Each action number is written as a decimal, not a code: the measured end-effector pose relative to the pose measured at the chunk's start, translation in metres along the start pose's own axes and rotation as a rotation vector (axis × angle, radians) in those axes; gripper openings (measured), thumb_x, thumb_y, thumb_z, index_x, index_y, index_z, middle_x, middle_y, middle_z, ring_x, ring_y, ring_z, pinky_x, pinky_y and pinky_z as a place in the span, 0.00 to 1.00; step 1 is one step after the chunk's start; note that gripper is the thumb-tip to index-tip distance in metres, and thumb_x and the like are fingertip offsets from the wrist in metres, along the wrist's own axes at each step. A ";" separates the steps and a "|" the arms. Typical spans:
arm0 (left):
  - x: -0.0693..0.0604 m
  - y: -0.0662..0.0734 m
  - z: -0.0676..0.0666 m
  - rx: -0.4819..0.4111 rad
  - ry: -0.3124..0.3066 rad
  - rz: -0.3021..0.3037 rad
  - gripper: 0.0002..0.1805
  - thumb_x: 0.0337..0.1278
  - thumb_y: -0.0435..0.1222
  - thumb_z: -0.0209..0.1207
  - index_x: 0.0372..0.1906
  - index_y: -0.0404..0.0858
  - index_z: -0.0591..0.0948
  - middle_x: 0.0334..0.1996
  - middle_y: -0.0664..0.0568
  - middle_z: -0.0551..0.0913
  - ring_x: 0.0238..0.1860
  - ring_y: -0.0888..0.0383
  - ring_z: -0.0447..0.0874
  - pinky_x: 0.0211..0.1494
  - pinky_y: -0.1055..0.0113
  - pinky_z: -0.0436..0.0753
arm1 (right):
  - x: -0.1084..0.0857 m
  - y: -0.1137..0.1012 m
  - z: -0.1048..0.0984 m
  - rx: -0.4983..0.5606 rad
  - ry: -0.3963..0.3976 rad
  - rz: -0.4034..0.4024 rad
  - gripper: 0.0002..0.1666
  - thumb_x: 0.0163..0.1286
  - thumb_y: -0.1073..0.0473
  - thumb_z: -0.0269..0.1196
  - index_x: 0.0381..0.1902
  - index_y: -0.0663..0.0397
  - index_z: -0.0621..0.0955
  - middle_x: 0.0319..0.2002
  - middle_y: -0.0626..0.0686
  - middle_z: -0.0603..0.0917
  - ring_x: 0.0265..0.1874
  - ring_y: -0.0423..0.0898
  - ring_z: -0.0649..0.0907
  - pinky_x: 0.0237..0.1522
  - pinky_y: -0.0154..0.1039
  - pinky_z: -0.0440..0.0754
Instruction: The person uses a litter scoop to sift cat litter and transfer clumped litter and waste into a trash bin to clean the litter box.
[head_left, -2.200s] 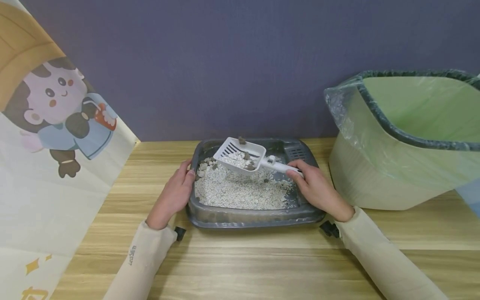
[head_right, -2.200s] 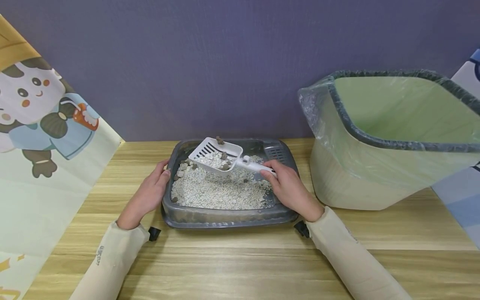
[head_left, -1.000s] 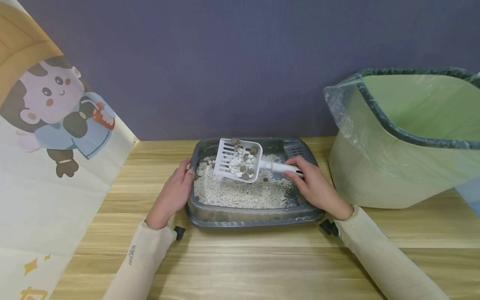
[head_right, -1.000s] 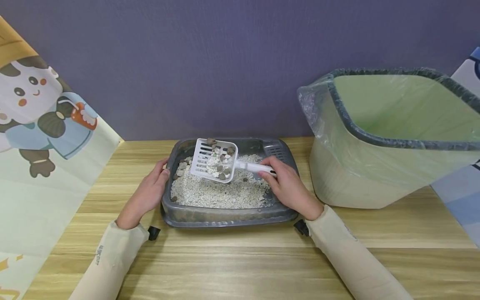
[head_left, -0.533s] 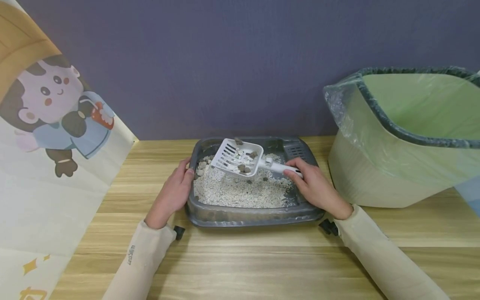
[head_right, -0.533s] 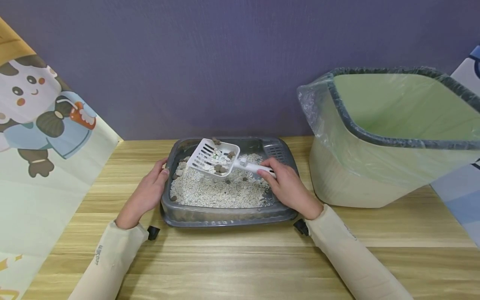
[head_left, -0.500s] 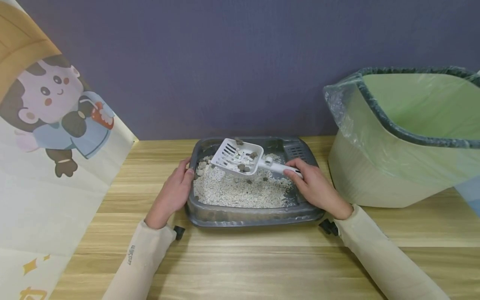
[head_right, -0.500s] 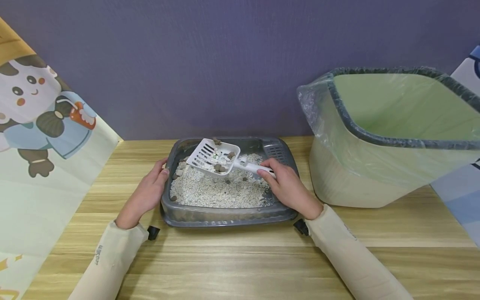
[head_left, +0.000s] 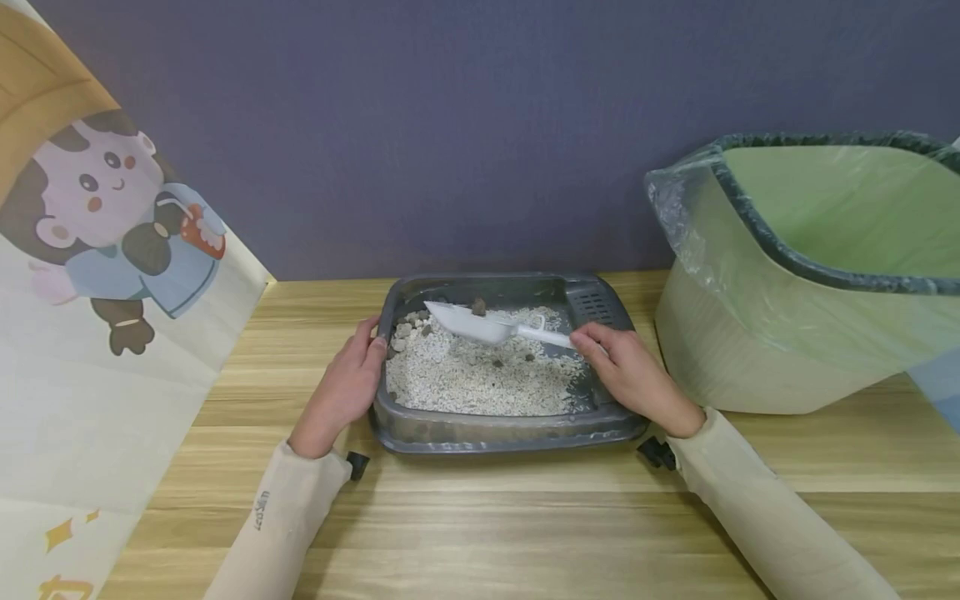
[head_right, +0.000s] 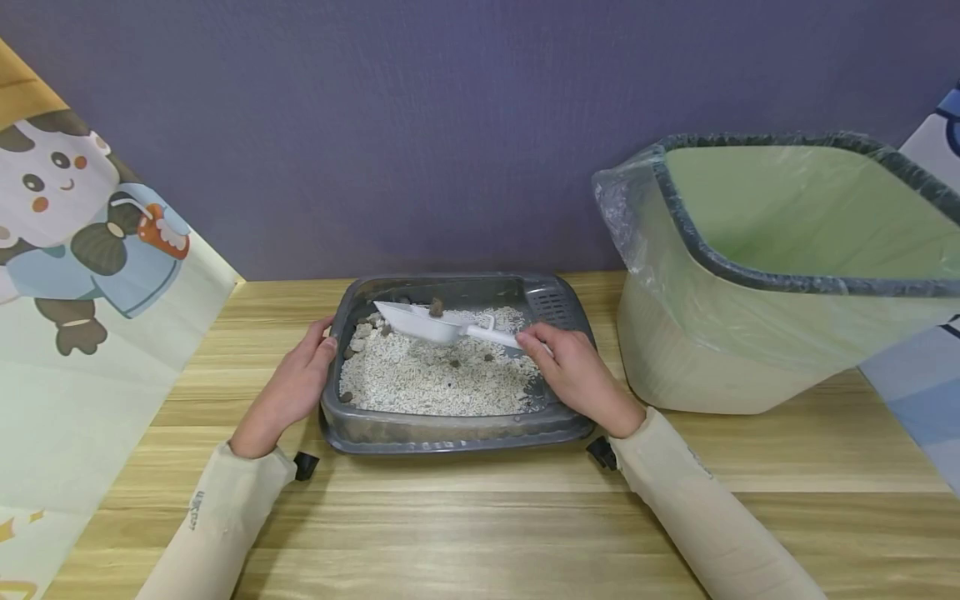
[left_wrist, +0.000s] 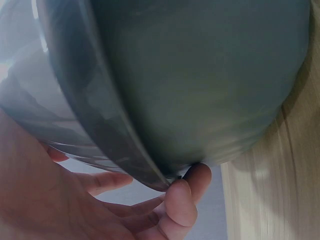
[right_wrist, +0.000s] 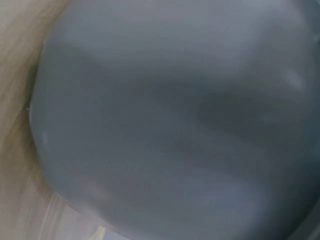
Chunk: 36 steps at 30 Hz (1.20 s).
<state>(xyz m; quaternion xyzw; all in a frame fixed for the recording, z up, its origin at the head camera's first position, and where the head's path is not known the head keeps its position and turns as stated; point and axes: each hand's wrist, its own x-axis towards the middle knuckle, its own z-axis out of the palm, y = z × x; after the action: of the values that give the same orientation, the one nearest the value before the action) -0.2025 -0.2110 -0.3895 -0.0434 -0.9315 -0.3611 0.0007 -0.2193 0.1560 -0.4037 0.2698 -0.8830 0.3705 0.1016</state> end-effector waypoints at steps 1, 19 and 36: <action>0.000 0.000 0.000 -0.001 0.000 0.000 0.29 0.73 0.49 0.31 0.73 0.42 0.55 0.57 0.40 0.72 0.59 0.42 0.68 0.60 0.44 0.66 | 0.000 0.000 0.000 -0.002 0.002 -0.003 0.14 0.75 0.54 0.50 0.39 0.54 0.80 0.15 0.43 0.64 0.11 0.38 0.61 0.22 0.37 0.67; -0.001 -0.001 0.001 -0.008 0.004 -0.008 0.29 0.73 0.50 0.31 0.73 0.43 0.55 0.57 0.40 0.72 0.60 0.41 0.67 0.61 0.43 0.65 | 0.000 -0.002 -0.001 0.014 0.052 -0.061 0.11 0.70 0.59 0.57 0.50 0.51 0.74 0.27 0.44 0.73 0.18 0.40 0.68 0.21 0.36 0.68; -0.005 -0.008 -0.001 0.006 0.002 -0.031 0.30 0.73 0.50 0.30 0.74 0.42 0.53 0.55 0.40 0.72 0.56 0.42 0.70 0.56 0.42 0.68 | 0.004 -0.066 -0.072 -0.174 0.323 -0.115 0.11 0.65 0.62 0.63 0.45 0.59 0.81 0.22 0.49 0.75 0.16 0.42 0.66 0.20 0.34 0.62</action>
<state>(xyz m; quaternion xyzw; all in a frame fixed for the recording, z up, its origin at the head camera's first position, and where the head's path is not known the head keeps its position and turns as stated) -0.1980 -0.2183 -0.3946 -0.0286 -0.9332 -0.3582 -0.0036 -0.1874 0.1672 -0.3122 0.2468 -0.8671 0.3247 0.2861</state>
